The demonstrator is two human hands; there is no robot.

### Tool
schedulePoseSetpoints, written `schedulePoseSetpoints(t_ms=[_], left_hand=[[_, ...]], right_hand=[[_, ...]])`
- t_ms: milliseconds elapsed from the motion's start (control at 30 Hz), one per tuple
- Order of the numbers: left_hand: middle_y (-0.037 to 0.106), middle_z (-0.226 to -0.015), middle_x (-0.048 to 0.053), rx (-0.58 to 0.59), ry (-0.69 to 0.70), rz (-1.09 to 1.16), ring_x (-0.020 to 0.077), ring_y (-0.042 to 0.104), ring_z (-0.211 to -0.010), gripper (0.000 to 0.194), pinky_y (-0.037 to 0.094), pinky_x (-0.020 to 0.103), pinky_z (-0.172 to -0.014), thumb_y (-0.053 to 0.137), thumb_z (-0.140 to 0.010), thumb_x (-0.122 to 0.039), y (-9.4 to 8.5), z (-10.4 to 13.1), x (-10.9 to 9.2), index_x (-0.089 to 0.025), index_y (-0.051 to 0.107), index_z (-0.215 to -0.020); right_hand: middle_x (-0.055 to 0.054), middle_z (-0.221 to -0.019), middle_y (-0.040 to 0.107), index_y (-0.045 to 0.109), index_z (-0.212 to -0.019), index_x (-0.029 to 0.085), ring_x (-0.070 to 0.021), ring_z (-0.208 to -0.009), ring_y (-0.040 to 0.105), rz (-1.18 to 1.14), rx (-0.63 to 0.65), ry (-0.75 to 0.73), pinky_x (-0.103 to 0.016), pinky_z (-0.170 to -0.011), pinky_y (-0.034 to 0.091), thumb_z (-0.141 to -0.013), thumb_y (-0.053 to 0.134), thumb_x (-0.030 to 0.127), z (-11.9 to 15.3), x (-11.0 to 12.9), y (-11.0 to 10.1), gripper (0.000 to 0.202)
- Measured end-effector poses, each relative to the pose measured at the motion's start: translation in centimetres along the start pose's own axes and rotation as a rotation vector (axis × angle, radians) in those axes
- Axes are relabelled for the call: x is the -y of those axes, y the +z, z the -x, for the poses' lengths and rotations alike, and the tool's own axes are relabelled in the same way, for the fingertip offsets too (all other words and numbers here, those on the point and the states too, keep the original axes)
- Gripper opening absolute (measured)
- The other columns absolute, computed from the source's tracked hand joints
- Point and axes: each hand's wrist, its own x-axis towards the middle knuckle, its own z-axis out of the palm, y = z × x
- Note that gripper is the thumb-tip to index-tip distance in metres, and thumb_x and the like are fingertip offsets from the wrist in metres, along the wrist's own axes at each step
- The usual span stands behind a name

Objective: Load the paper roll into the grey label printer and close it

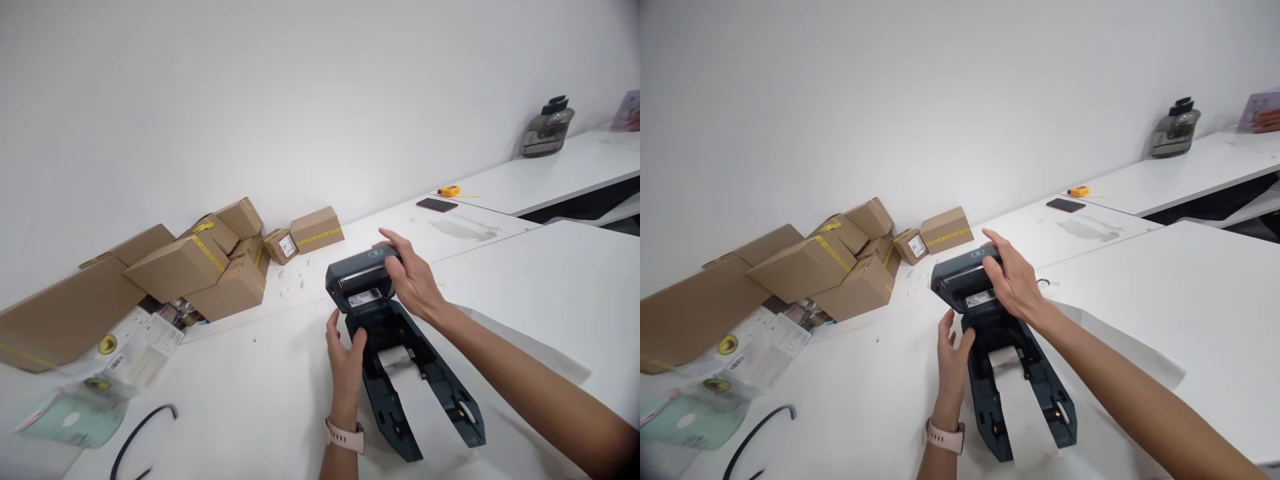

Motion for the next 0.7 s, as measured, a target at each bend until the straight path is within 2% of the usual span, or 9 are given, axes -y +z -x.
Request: schedulePoseSetpoints(t_ms=[100,200,267,333,367,433,533,567,700], left_hand=[[0.035,-0.162,0.01,0.106,-0.032,0.059,0.0272,0.029,-0.151,0.08,0.028,0.041,-0.122,0.072,-0.084,-0.048,0.7,-0.2,1.4,-0.028,0.035,-0.151],[0.033,-0.163,0.011,0.16,-0.088,0.164,0.0291,0.034,-0.149,0.089,0.034,0.041,-0.119,0.075,-0.082,-0.049,0.8,0.1,1.9,-0.029,0.028,-0.155],[0.036,-0.161,0.013,0.171,-0.115,0.205,0.0299,0.039,-0.146,0.092,0.036,0.042,-0.117,0.076,-0.081,-0.048,0.8,0.1,1.8,-0.027,0.027,-0.155],[0.04,-0.158,0.014,0.175,-0.127,0.219,0.0304,0.043,-0.143,0.092,0.037,0.042,-0.116,0.078,-0.08,-0.047,0.7,0.0,1.6,-0.026,0.028,-0.154],[0.042,-0.157,0.014,0.176,-0.126,0.221,0.0304,0.044,-0.142,0.091,0.038,0.042,-0.116,0.078,-0.08,-0.046,0.6,0.0,1.5,-0.026,0.029,-0.154],[0.043,-0.156,0.014,0.181,-0.118,0.227,0.03,0.046,-0.141,0.09,0.039,0.041,-0.114,0.077,-0.08,-0.046,0.7,-0.1,1.5,-0.025,0.029,-0.153],[0.045,-0.155,0.014,0.183,-0.089,0.25,0.0282,0.049,-0.138,0.087,0.041,0.04,-0.113,0.075,-0.082,-0.045,0.8,-0.1,1.7,-0.024,0.029,-0.153],[0.045,-0.154,0.014,0.178,-0.08,0.25,0.0278,0.049,-0.137,0.086,0.041,0.039,-0.113,0.075,-0.082,-0.044,0.9,-0.1,1.8,-0.023,0.03,-0.152],[0.044,-0.156,0.014,0.161,-0.07,0.224,0.0268,0.048,-0.139,0.083,0.039,0.038,-0.114,0.075,-0.082,-0.041,0.9,-0.2,2.3,-0.023,0.033,-0.151]], right_hand=[[-0.012,-0.134,0.063,0.034,-0.152,0.027,-0.0313,-0.122,0.061,0.049,0.076,0.1,-0.054,-0.1,0.049,-0.102,0.03,0.057,-3.5,-0.6,1.3,0.059],[-0.015,-0.144,0.056,0.029,-0.155,0.026,-0.0323,-0.128,0.058,0.033,0.15,0.147,-0.055,-0.101,0.048,-0.101,0.036,0.057,-4.7,-0.9,1.4,0.063],[-0.016,-0.149,0.051,0.03,-0.154,0.026,-0.0323,-0.127,0.058,0.042,0.066,0.112,-0.051,-0.094,0.053,-0.099,0.044,0.054,-3.8,-0.8,0.7,0.063],[-0.014,-0.139,0.059,0.046,-0.142,0.026,-0.0294,-0.118,0.062,0.078,-0.103,0.007,-0.044,-0.085,0.056,-0.099,0.048,0.046,-1.7,-0.5,-0.5,0.047],[-0.012,-0.127,0.065,0.055,-0.131,0.025,-0.0271,-0.111,0.065,0.097,-0.13,-0.056,-0.041,-0.082,0.055,-0.1,0.048,0.041,-0.4,-0.5,-1.1,0.036],[-0.007,-0.103,0.071,0.064,-0.109,0.025,-0.0228,-0.095,0.067,0.134,0.064,-0.164,-0.037,-0.08,0.054,-0.1,0.046,0.032,2.0,-0.6,-1.9,0.022],[-0.003,-0.089,0.075,0.068,-0.096,0.025,-0.0205,-0.084,0.07,0.206,0.644,-0.272,-0.041,-0.092,0.052,-0.098,0.043,0.02,4.5,-1.3,-1.8,0.026],[-0.003,-0.086,0.075,0.069,-0.093,0.024,-0.0206,-0.082,0.07,0.237,0.771,-0.307,-0.044,-0.1,0.048,-0.096,0.042,0.016,5.1,-1.6,-1.4,0.029],[-0.007,-0.08,0.076,0.074,-0.084,0.018,-0.0235,-0.083,0.072,0.411,0.958,-0.481,-0.051,-0.118,0.029,-0.078,0.05,0.002,6.6,-2.7,0.8,0.03]])
